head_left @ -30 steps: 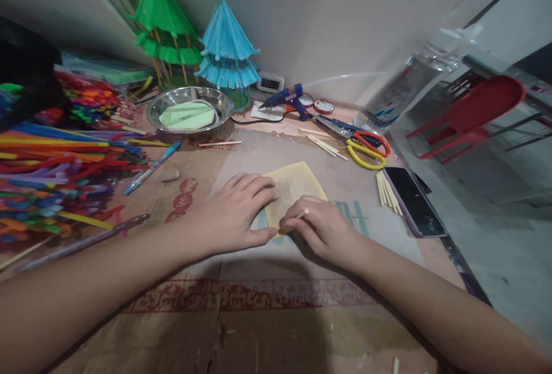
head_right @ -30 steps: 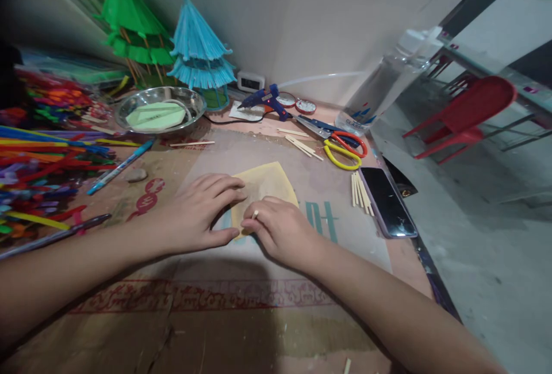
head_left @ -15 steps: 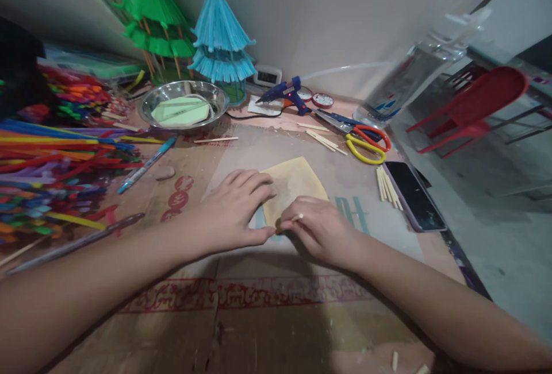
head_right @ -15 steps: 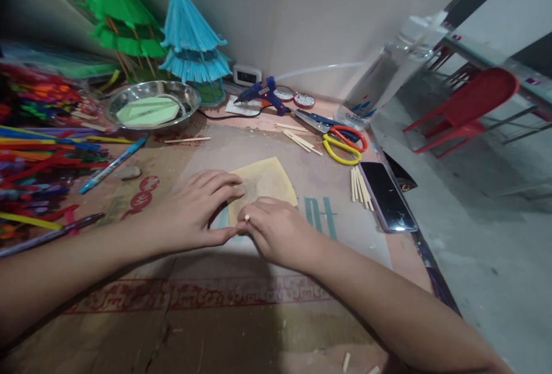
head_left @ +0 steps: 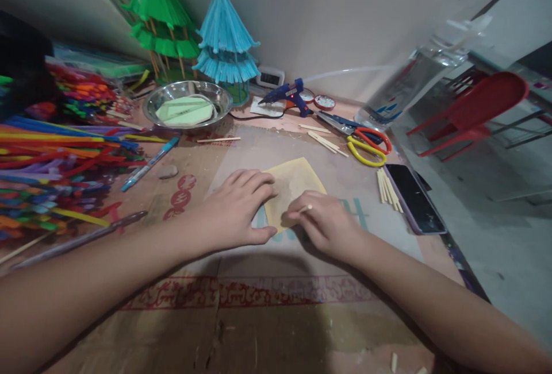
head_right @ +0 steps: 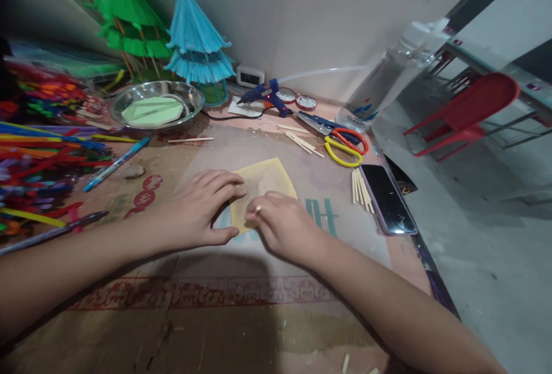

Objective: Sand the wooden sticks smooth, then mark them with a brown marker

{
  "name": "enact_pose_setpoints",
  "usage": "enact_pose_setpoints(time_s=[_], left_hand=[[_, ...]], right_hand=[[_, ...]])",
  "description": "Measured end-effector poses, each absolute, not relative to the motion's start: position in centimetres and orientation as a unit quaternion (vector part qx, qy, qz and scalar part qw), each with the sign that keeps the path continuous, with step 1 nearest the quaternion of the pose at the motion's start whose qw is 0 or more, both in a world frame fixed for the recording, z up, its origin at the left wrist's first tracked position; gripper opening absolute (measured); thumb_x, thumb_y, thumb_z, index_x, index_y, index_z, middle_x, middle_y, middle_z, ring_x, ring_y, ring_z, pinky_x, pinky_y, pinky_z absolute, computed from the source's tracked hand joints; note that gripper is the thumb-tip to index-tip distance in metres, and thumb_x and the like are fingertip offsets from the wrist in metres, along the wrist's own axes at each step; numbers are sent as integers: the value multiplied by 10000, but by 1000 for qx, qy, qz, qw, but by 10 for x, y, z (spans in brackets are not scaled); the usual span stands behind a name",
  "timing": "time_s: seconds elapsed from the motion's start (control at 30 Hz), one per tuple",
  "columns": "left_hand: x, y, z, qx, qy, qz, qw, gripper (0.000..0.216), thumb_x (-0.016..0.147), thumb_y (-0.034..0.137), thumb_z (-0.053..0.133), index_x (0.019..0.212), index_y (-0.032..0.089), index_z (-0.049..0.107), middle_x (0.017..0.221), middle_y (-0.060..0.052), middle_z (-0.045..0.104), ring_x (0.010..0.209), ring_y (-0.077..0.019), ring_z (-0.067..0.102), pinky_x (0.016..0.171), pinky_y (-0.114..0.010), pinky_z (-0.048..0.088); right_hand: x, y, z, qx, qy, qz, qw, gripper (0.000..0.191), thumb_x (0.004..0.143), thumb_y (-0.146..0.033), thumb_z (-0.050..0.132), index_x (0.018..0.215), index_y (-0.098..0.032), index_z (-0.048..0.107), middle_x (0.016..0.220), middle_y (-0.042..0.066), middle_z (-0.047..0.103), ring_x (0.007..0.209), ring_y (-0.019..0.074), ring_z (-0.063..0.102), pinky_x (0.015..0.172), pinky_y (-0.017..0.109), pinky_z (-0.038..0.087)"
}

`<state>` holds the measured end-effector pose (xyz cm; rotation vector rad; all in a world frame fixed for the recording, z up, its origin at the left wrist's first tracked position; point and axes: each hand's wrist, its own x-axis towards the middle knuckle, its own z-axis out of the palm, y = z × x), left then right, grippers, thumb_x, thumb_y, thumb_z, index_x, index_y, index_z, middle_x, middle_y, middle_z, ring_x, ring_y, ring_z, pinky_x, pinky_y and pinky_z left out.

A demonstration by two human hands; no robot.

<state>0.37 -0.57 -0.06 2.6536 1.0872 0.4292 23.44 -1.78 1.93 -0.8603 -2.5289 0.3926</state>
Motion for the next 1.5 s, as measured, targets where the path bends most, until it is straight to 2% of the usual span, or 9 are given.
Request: enact_pose_setpoints(time_s=[0.07,0.2,0.37,0.6,0.73,0.87,1.0,1.1,1.5], left_hand=[[4,-6,0,909,373,145,118,573,822,510,643,1264,152,577,1386,-136,526,1315,-329,439,1122,-490,328],[5,-5,0,908,377,139,120,608,795,510,667,1277,150,576,1381,-134,530,1305,-336,444,1119,-499,331],[5,-5,-1,910,370,149,114,577,817,507,642,1263,148,573,1382,-139,525,1308,-333,436,1116,-501,333],[4,-5,0,910,370,145,116,596,814,516,649,1275,147,569,1382,-140,526,1308,-335,443,1120,-497,330],[4,-5,-1,908,375,144,121,598,802,511,657,1280,163,565,1383,-137,526,1308,-340,442,1119,-508,329],[4,-5,-2,909,368,154,123,558,820,504,634,1261,170,567,1381,-136,524,1307,-335,440,1115,-507,334],[4,-4,-2,910,370,146,115,591,808,515,651,1272,160,565,1377,-140,527,1302,-339,443,1113,-508,337],[5,-4,-2,910,368,152,117,567,818,510,642,1256,155,576,1371,-140,529,1297,-335,445,1110,-499,342],[4,-5,-4,910,368,155,111,595,807,520,653,1271,158,565,1377,-137,526,1304,-336,438,1115,-504,338]], right_hand=[[234,-17,19,-282,-920,166,216,205,998,-149,418,889,-174,591,806,73,697,747,189,618,709,307,485],[235,-14,18,-351,-904,120,213,220,997,-158,409,884,-162,598,792,97,681,749,218,615,690,336,477],[233,-14,19,-303,-910,188,210,219,1017,-208,438,869,-180,597,826,65,703,770,187,624,725,311,484],[235,-14,18,-293,-917,171,211,211,1008,-182,419,882,-179,587,826,74,698,752,188,608,710,316,482],[236,-13,19,-335,-913,121,200,218,993,-155,404,873,-171,587,785,86,674,735,206,591,685,328,468],[234,-15,20,-281,-924,166,198,205,988,-139,418,890,-173,595,819,79,692,760,196,606,721,317,476],[234,-14,21,-313,-919,111,211,203,956,-91,425,881,-149,604,793,93,677,729,206,587,680,315,458],[233,-14,21,-287,-927,135,200,198,967,-106,432,880,-150,605,802,86,681,745,199,593,708,309,468],[232,-15,22,-365,-904,139,172,215,997,-176,421,874,-165,597,806,88,680,769,206,611,718,323,472]])
